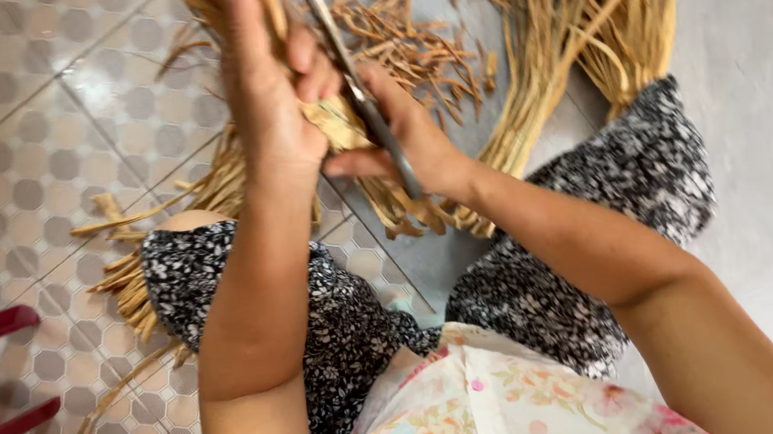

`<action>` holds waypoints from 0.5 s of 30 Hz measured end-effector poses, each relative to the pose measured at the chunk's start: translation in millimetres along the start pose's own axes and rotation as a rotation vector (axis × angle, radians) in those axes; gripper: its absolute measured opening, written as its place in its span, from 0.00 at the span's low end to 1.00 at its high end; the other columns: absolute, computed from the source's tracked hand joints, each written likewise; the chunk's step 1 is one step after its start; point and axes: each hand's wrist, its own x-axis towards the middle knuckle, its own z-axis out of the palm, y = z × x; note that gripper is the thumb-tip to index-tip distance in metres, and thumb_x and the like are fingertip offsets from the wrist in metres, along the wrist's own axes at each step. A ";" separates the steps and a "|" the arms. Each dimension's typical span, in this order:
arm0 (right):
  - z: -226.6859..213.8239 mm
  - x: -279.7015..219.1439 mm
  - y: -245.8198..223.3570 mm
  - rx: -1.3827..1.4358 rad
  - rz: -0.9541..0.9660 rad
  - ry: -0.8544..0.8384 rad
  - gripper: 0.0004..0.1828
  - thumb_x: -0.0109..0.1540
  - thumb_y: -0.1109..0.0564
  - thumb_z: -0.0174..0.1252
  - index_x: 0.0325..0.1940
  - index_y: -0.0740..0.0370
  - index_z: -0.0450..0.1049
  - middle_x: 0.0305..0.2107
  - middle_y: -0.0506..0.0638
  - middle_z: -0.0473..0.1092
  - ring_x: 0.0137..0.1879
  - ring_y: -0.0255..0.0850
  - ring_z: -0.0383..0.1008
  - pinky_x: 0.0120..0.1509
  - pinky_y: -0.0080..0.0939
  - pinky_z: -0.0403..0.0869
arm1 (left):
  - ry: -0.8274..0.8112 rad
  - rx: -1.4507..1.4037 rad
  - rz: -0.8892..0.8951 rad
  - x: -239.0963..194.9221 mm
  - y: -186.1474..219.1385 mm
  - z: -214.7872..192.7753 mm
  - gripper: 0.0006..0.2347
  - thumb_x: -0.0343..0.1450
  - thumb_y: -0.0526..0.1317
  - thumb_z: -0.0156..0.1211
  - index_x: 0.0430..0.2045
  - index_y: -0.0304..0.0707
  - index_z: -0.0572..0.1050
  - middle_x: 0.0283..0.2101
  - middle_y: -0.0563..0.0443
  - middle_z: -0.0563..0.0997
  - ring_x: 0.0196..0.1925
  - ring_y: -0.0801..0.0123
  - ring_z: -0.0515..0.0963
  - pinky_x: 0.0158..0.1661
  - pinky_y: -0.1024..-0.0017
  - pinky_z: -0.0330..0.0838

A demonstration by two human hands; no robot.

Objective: The person sits on a low stool and uses shears to trim the ends of dried plant stalks held in their left hand. They repeatedly cut the stalks and drop the trimmed pieces onto the tiled floor, working through a bundle of material.

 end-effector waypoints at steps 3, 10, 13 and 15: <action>-9.9 3.6 8.8 0.008 0.342 0.039 0.33 0.56 0.57 0.79 0.58 0.61 0.67 0.44 0.49 0.65 0.48 0.36 0.63 0.54 0.37 0.66 | -0.009 0.060 0.031 5.0 -7.6 -0.8 0.24 0.78 0.58 0.56 0.43 0.29 0.64 0.30 0.51 0.71 0.26 0.70 0.70 0.29 0.71 0.68; -68.5 10.0 5.7 0.239 -0.063 0.202 0.25 0.65 0.59 0.75 0.59 0.60 0.67 0.47 0.48 0.73 0.54 0.37 0.78 0.65 0.39 0.79 | -0.541 0.456 -0.078 2.8 -41.9 16.3 0.45 0.67 0.55 0.75 0.71 0.45 0.45 0.52 0.46 0.76 0.53 0.63 0.81 0.53 0.62 0.85; -95.1 7.5 -5.9 0.126 -0.028 0.367 0.19 0.66 0.55 0.71 0.55 0.59 0.71 0.44 0.46 0.74 0.48 0.38 0.81 0.55 0.43 0.85 | -0.620 0.632 -0.199 -16.6 -99.2 25.5 0.39 0.67 0.49 0.78 0.67 0.38 0.57 0.56 0.45 0.77 0.57 0.63 0.83 0.61 0.59 0.84; -116.8 -2.6 -13.7 -0.025 0.015 0.420 0.13 0.68 0.54 0.70 0.50 0.61 0.75 0.38 0.45 0.78 0.43 0.37 0.83 0.50 0.40 0.87 | -0.541 0.719 -0.130 -32.5 -132.9 30.7 0.31 0.70 0.44 0.76 0.64 0.36 0.62 0.54 0.45 0.79 0.57 0.64 0.81 0.60 0.63 0.81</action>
